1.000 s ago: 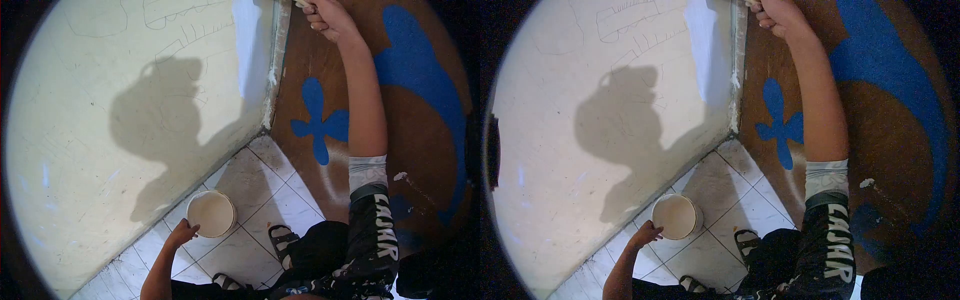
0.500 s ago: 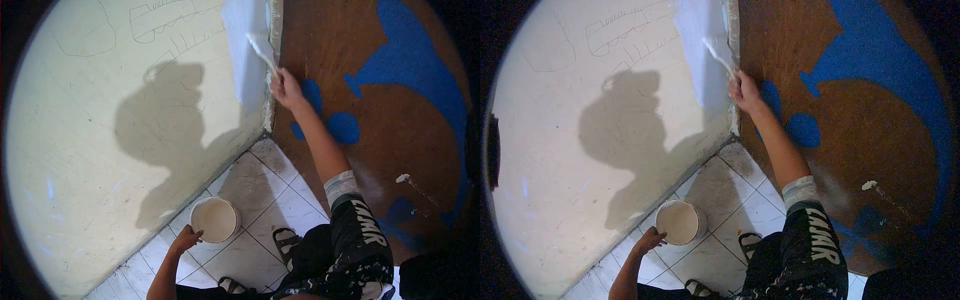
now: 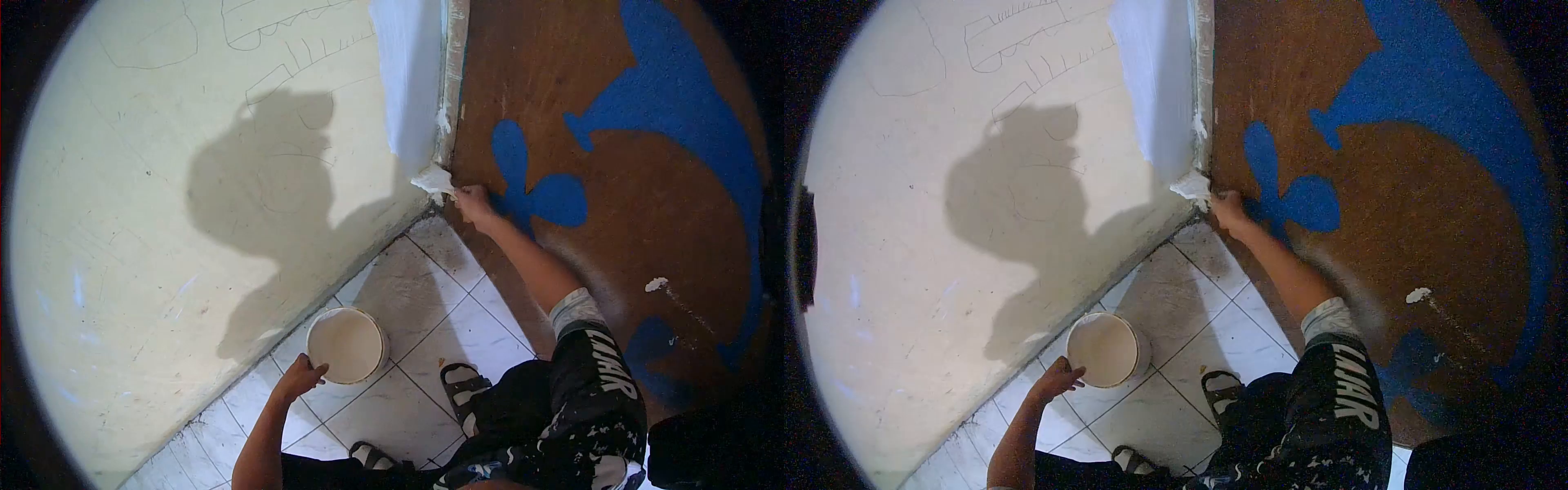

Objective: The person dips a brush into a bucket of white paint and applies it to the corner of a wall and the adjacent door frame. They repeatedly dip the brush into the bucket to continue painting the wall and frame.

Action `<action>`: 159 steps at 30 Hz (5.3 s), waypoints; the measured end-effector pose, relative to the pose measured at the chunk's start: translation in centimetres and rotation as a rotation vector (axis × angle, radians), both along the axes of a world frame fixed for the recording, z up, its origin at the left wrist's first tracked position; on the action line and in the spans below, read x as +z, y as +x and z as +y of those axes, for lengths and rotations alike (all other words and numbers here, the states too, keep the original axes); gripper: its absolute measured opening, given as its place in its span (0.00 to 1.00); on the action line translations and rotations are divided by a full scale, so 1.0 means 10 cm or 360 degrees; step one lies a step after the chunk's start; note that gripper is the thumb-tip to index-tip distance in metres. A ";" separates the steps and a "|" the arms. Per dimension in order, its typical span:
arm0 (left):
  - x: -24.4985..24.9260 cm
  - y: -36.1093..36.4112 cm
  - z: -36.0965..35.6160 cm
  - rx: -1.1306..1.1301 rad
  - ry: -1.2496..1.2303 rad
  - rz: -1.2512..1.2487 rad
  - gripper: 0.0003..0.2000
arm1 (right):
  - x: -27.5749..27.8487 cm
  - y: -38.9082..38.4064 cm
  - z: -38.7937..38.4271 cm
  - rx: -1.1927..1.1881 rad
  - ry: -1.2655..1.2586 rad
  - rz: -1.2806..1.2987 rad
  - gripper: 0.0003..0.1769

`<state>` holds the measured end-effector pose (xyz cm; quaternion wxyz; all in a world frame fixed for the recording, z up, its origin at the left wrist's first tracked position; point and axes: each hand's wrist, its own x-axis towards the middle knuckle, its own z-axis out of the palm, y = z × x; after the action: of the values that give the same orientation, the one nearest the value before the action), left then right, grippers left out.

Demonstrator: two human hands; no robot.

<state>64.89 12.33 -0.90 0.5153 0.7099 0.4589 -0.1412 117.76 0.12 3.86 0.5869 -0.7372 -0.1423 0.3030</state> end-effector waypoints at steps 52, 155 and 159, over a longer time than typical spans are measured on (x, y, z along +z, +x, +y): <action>0.19 0.15 0.01 -0.0034 0.0023 0.0071 0.23 | -1.98 0.46 0.28 -0.0124 -0.0748 -0.0596 0.22; 0.12 0.09 0.01 -0.0100 0.0119 0.0049 0.25 | -1.35 -0.14 -0.05 0.0394 -0.0800 -0.1076 0.19; 0.20 0.16 0.01 -0.0134 0.0166 0.0211 0.25 | -1.52 0.09 0.04 0.0632 -0.0905 -0.1010 0.24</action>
<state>66.47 12.45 1.07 0.4397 0.7436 0.4684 -0.1855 118.65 0.50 -11.38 0.2199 -0.8835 -0.3642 0.1959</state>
